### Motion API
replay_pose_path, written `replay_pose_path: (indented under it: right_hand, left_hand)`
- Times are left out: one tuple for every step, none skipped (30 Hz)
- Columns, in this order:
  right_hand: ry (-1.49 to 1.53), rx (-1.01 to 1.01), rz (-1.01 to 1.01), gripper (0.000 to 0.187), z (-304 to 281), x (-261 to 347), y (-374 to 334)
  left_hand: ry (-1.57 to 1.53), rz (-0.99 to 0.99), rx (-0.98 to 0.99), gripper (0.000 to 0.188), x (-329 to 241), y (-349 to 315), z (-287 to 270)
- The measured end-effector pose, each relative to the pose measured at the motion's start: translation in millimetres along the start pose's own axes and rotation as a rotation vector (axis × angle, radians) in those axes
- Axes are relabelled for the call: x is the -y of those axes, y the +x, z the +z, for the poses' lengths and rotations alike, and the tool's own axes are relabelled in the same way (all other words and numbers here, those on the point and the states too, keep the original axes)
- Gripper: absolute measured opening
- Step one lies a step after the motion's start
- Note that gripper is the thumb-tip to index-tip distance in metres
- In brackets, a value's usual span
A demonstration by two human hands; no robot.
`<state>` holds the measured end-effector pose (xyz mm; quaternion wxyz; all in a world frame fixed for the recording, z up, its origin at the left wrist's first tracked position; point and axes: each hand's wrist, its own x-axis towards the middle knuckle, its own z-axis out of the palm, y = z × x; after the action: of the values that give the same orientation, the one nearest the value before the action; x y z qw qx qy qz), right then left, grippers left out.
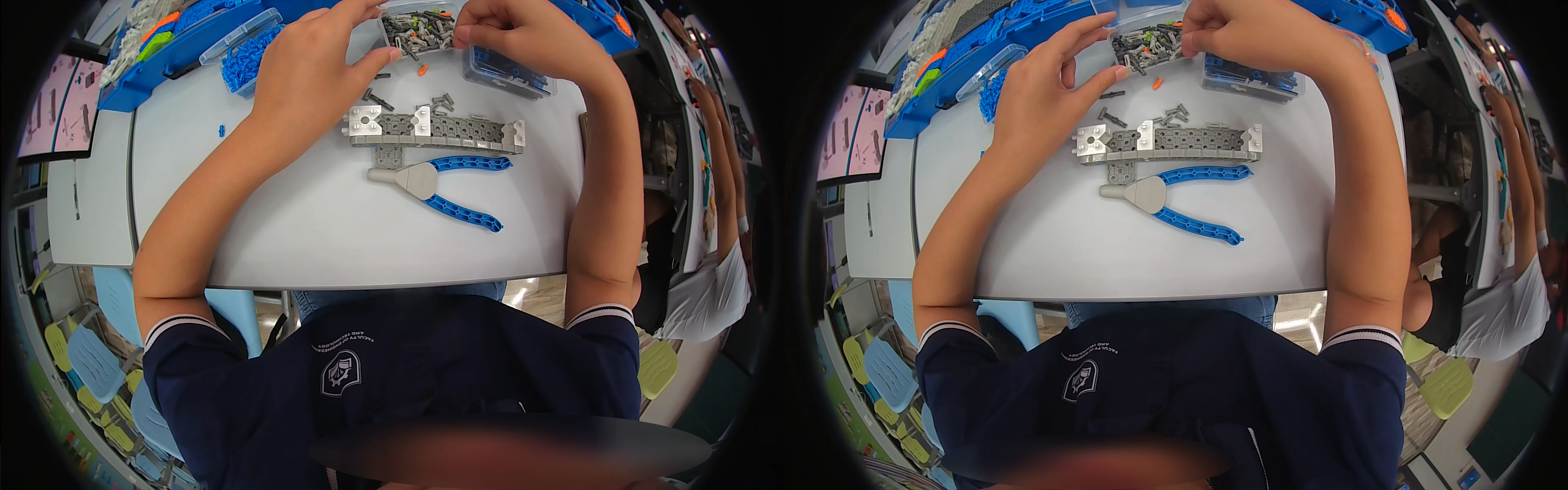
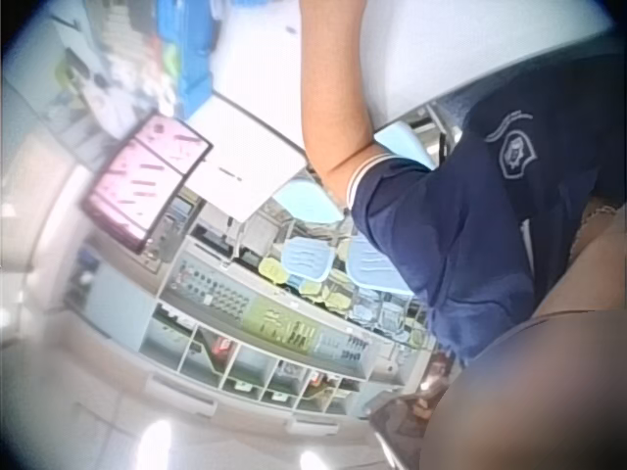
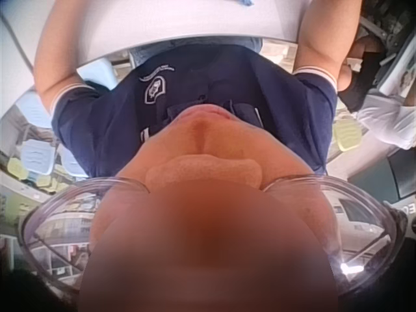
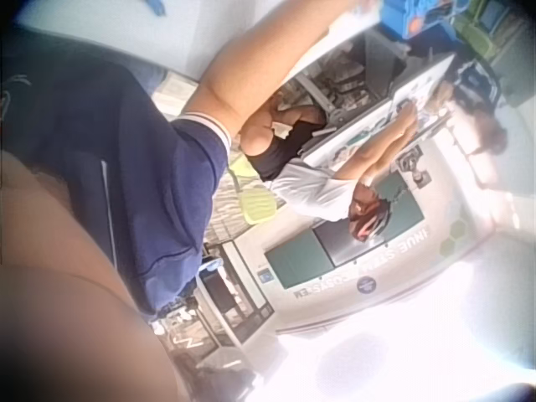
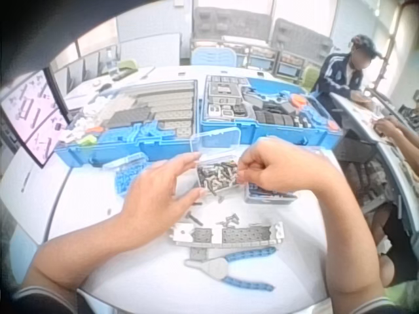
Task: The person assembles a modular building kit by connecting gray and white plastic pieces on a white table. They use a small white tool to press components together, then open a blue storage case to retrieve additional parts and small screws from a clear container.
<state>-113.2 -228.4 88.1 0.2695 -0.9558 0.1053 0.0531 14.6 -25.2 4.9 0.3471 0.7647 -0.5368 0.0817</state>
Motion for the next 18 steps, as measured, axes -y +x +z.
replay_pose_path:
  right_hand:
    - [0.006,-0.011,-0.001,0.021,1,0,1]
    - [0.011,-0.023,-0.002,0.021,2,0,1]
    - [-0.002,-0.030,-0.009,0.021,3,0,2]
    - [-0.016,-0.037,-0.016,0.022,3,0,2]
    - [-0.030,-0.045,-0.022,0.022,3,1,2]
    - [-0.027,-0.051,-0.024,0.022,2,2,2]
    - [-0.025,-0.057,-0.026,0.022,2,3,1]
    - [-0.022,-0.064,-0.028,0.023,2,4,0]
    - [-0.022,-0.077,-0.022,0.022,2,5,0]
    - [-0.022,-0.091,-0.015,0.022,2,6,0]
    - [-0.022,-0.104,-0.009,0.022,2,7,0]
    - [-0.019,-0.116,-0.021,0.022,2,8,0]
    - [-0.016,-0.127,-0.034,0.022,1,9,0]
    - [-0.014,-0.138,-0.046,0.022,1,10,0]
    - [-0.007,-0.137,-0.025,0.021,0,11,0]
    - [0.000,-0.136,-0.003,0.020,-1,11,0]
    - [0.007,-0.135,0.018,0.020,-2,11,-1]
    - [0.027,-0.126,0.008,0.019,-3,11,-2]
  left_hand:
    - [-0.002,-0.002,0.001,0.056,0,0,0]
    - [-0.003,-0.005,0.001,0.057,0,0,0]
    - [0.001,-0.003,0.002,0.057,0,0,0]
    - [0.005,-0.002,0.003,0.057,0,0,0]
    - [0.008,-0.001,0.004,0.057,0,0,0]
    - [0.010,0.000,0.005,0.057,0,0,0]
    - [0.011,0.000,0.005,0.057,1,0,0]
    - [0.012,0.001,0.006,0.057,1,0,0]
    - [0.013,0.005,0.002,0.057,1,0,0]
    - [0.013,0.009,-0.001,0.057,1,0,0]
    - [0.013,0.012,-0.005,0.056,1,0,0]
    - [0.013,0.019,-0.010,0.056,1,0,0]
    - [0.013,0.025,-0.017,0.056,1,0,0]
    - [0.013,0.031,-0.022,0.056,1,0,0]
    - [0.013,0.032,-0.022,0.056,2,0,0]
    - [0.014,0.032,-0.022,0.056,2,0,1]
    - [0.015,0.033,-0.021,0.056,3,0,1]
    - [0.019,0.021,-0.015,0.056,3,0,1]
